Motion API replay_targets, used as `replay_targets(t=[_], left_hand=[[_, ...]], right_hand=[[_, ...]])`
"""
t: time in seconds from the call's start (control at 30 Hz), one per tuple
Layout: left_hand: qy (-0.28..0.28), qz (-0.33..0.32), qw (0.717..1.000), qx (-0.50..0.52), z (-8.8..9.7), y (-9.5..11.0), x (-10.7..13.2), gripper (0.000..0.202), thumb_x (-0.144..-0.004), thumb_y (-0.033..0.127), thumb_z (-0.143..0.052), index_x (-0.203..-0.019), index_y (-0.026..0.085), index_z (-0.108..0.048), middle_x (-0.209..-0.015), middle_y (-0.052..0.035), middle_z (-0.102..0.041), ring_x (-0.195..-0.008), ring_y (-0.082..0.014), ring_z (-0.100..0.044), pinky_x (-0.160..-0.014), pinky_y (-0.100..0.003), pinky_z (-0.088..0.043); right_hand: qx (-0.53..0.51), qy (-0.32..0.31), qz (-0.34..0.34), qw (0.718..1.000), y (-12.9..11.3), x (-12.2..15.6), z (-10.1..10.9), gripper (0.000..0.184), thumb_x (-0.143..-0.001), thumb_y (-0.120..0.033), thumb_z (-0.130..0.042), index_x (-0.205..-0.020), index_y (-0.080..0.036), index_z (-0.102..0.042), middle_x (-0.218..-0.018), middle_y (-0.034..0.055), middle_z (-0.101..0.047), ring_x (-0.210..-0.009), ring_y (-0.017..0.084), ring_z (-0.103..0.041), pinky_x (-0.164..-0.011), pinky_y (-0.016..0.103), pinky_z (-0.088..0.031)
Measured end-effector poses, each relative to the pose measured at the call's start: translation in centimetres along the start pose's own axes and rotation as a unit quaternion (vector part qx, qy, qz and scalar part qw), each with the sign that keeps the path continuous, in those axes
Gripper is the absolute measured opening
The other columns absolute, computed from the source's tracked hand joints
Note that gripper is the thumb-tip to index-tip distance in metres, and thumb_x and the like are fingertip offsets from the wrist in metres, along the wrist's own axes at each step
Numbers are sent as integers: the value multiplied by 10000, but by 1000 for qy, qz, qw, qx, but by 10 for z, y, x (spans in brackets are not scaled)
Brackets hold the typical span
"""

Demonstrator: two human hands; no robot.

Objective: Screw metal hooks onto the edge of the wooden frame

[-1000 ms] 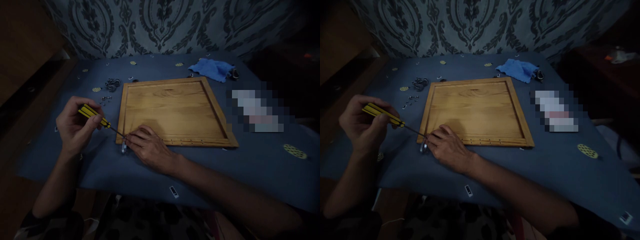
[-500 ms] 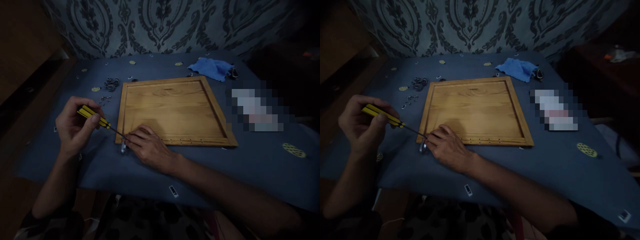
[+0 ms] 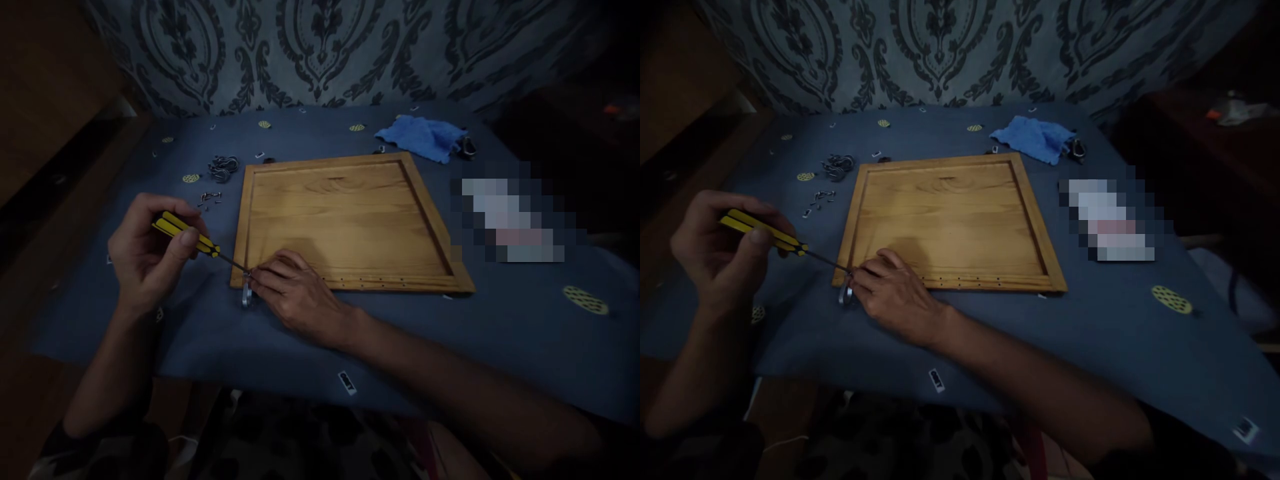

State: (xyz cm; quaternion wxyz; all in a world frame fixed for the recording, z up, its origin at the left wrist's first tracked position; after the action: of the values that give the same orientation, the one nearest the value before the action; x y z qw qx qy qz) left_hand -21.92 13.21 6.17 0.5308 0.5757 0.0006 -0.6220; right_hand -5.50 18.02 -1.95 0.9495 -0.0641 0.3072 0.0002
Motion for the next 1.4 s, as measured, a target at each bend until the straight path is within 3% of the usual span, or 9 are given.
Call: replay_targets(t=[0.77,0.97,1.17,1.4], left_hand=[[-21,20,1000,11,-2,-1,1,197,-901,298,-652,-1050,171,-669,-772,-11,-673,-582,-93,-610,-479,-198,-472],[-62,8,996,57,-8,-4,-5,434,-729,153,-821,-1115,184,-623,-830,7,-662,-687,-92,-649,-555,-161,-534],[-28,15,997,75,-4,-7,-7,585,-577,131,-921,-1075,175,-617,-885,10,-656,-720,-109,-684,-618,-195,-597],[-29,45,991,122,-10,-4,-5,460,-674,108,-863,-1059,162,-616,-801,-1,-699,-709,-120,-703,-609,-185,-603]], right_hand=[[0,-9,-5,1000,1,1,-2,286,-1057,-187,-426,-1047,-167,-712,-1063,39,-749,-987,185,-597,-1010,386,-391],[-2,-11,0,1000,0,1,-2,258,-1046,-178,-450,-1092,-128,-698,-1072,63,-748,-994,197,-603,-1002,392,-400],[-8,-5,0,1000,1,1,-2,235,-1040,-184,-470,-1102,-126,-689,-1086,79,-743,-1007,199,-598,-997,392,-407],[-20,-15,0,1000,1,2,-2,224,-1032,-176,-484,-1111,-132,-690,-1099,75,-737,-1028,200,-604,-1000,404,-410]])
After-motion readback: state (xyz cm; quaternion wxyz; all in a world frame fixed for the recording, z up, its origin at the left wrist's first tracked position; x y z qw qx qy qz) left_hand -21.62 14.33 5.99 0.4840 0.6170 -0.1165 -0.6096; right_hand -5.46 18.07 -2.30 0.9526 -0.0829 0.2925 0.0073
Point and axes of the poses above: each hand's wrist, its own x-axis away from the middle knuckle, its own z-axis out of the back of the hand, y = z × x, the point moved 6 cm from there along -x, towards the middle knuckle
